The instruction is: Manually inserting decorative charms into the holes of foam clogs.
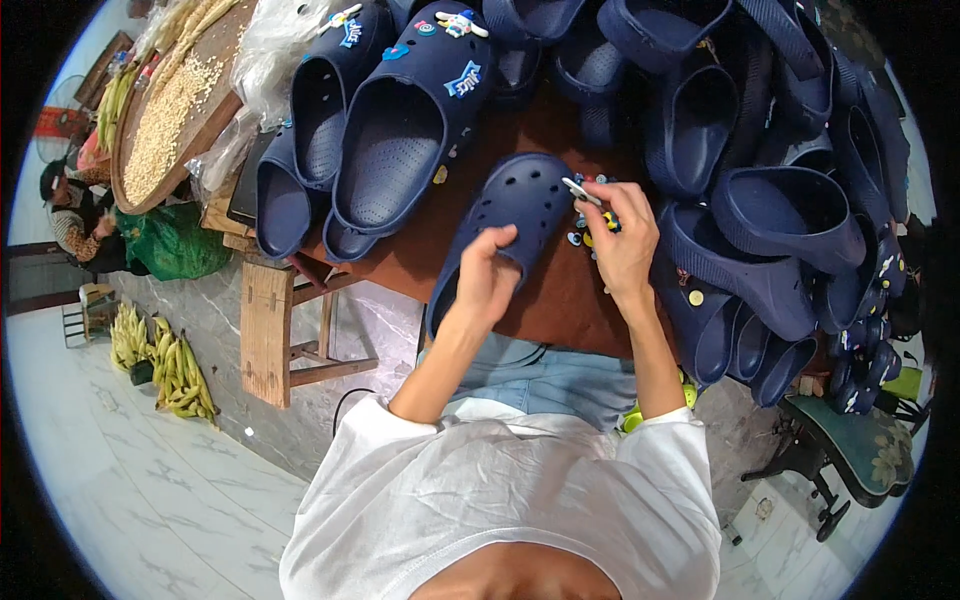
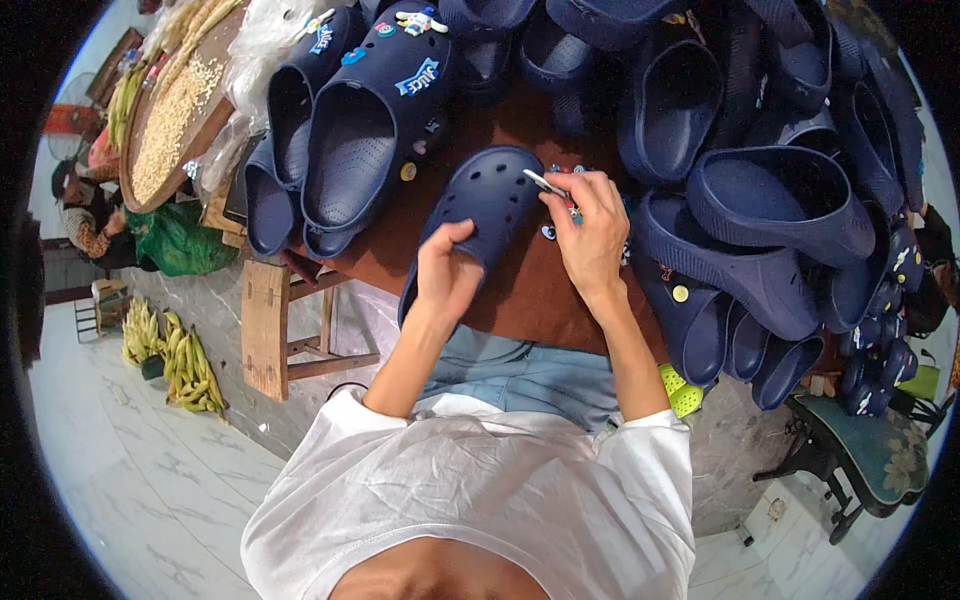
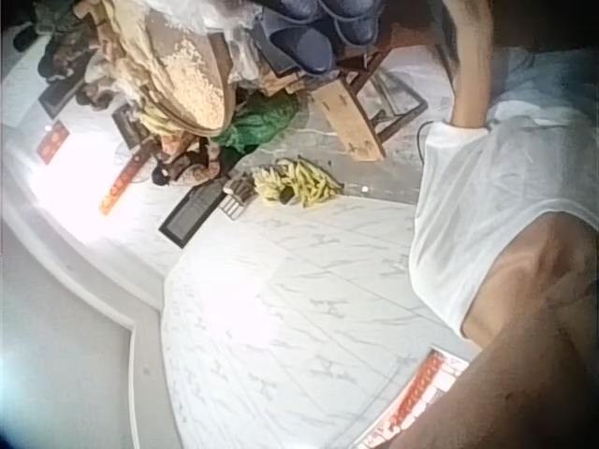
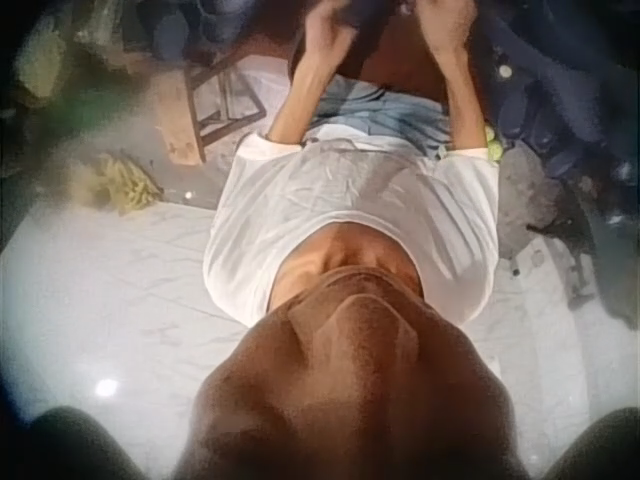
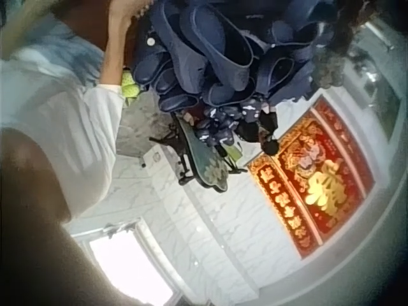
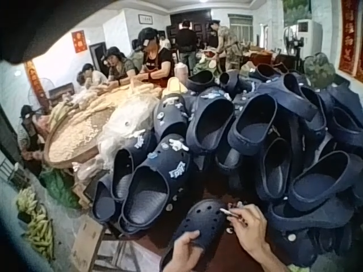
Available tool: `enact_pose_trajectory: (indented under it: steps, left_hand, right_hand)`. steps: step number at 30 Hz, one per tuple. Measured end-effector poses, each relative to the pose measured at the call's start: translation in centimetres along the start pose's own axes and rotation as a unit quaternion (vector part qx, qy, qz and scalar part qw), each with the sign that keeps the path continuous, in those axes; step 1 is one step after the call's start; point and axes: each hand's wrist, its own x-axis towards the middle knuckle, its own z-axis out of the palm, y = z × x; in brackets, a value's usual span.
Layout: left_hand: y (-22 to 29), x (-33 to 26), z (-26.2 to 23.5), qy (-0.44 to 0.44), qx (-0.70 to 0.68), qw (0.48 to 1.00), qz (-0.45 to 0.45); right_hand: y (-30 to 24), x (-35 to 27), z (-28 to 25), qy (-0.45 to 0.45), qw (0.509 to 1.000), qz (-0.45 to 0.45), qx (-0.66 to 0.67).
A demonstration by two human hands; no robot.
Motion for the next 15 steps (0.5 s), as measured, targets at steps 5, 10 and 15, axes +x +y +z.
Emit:
enact_pose_trajectory:
  steps: [5,10,15]
  left_hand:
    - [-1.7,-2.4,-1.9,-0.003,0.031,0.999,-0.022]
    - [-2.1,-2.9,-2.4,0.011,0.041,0.999,-0.033]
    - [-1.7,-3.1,-2.3,-0.008,0.026,0.997,-0.066]
  right_hand:
    - [-0.9,0.8,1.3,-0.011,0.998,-0.053,0.011]
    - [-0.2,0.2,1.6,-0.034,0.995,-0.097,0.004]
    - [0.3,0.0,0.9,-0.068,0.989,-0.134,0.005]
